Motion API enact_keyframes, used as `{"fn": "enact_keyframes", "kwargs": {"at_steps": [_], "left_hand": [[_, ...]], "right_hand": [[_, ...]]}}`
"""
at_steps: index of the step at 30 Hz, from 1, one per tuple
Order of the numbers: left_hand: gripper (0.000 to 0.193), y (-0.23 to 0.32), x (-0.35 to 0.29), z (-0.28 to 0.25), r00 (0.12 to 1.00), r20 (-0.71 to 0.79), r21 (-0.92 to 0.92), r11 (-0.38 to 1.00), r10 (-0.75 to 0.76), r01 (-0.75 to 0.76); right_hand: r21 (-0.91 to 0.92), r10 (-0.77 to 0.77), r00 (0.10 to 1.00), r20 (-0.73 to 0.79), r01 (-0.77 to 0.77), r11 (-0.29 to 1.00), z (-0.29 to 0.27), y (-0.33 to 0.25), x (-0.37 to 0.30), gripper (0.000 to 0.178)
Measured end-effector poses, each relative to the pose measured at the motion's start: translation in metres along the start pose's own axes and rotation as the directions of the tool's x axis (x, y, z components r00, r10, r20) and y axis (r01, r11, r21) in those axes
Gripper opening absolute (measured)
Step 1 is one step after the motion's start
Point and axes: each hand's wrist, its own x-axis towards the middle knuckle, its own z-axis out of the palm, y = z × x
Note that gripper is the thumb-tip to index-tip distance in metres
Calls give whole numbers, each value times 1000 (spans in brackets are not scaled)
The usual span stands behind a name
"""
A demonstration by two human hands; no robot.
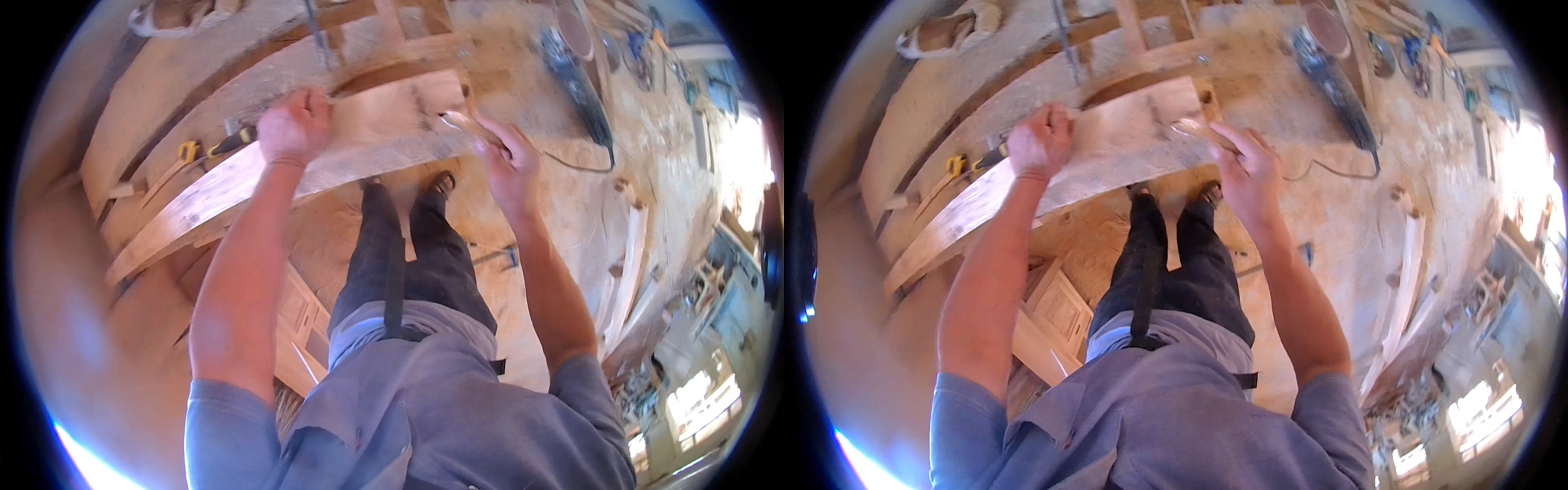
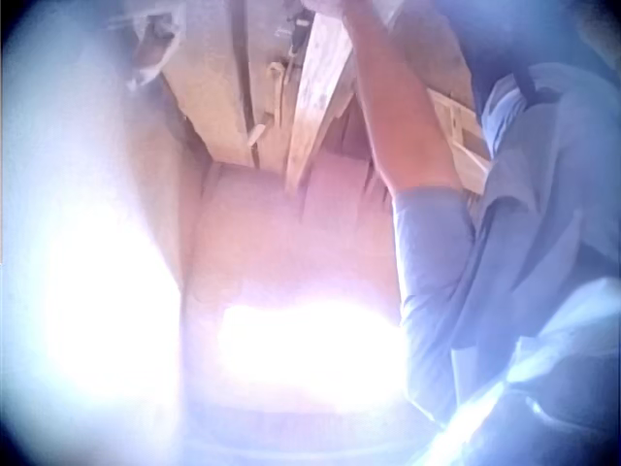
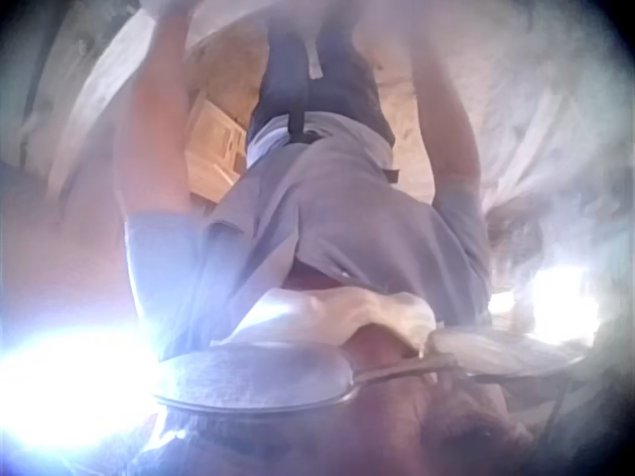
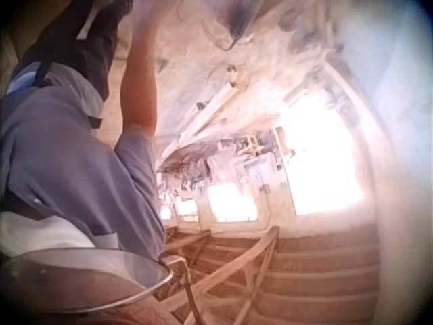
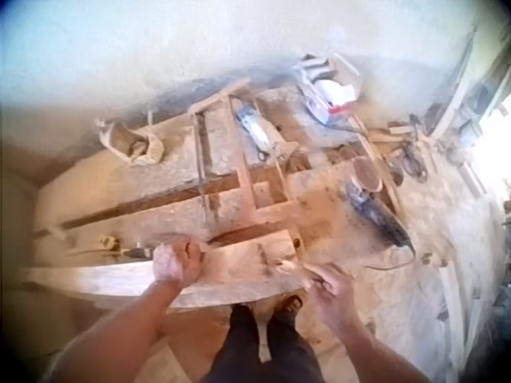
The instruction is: The person uses an angle grinder to smooth a curved wooden plank, then applies a white filler to a defect and levels it with a hammer. The person also uses a hand saw to cut a small piece of wood.
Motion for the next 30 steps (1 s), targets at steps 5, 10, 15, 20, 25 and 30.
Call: {"fn": "enact_keyframes", "kwargs": {"at_steps": [5,10,15,20,25,30], "left_hand": [[24,10,1,0,990,-131,-49,997,59,-66],[23,11,-3,-13,997,-58,-227,973,-58,44],[27,-28,35,6,884,-257,-625,765,-391,157],[51,-84,154,-85,829,-205,-401,817,-520,414],[36,-172,222,-74,937,156,-87,941,-311,327],[20,-179,239,-79,962,70,35,964,-265,263]], "right_hand": [[-23,30,1000,-11,-30,999,-6,-13,6,34],[-54,36,999,23,-35,998,9,-40,22,32],[-31,46,998,-45,-48,998,38,-62,52,33],[-11,231,969,-83,-233,973,50,-88,70,30],[-161,177,976,129,-155,975,115,-132,102,28],[-58,221,960,169,-214,975,158,-145,135,29]]}}
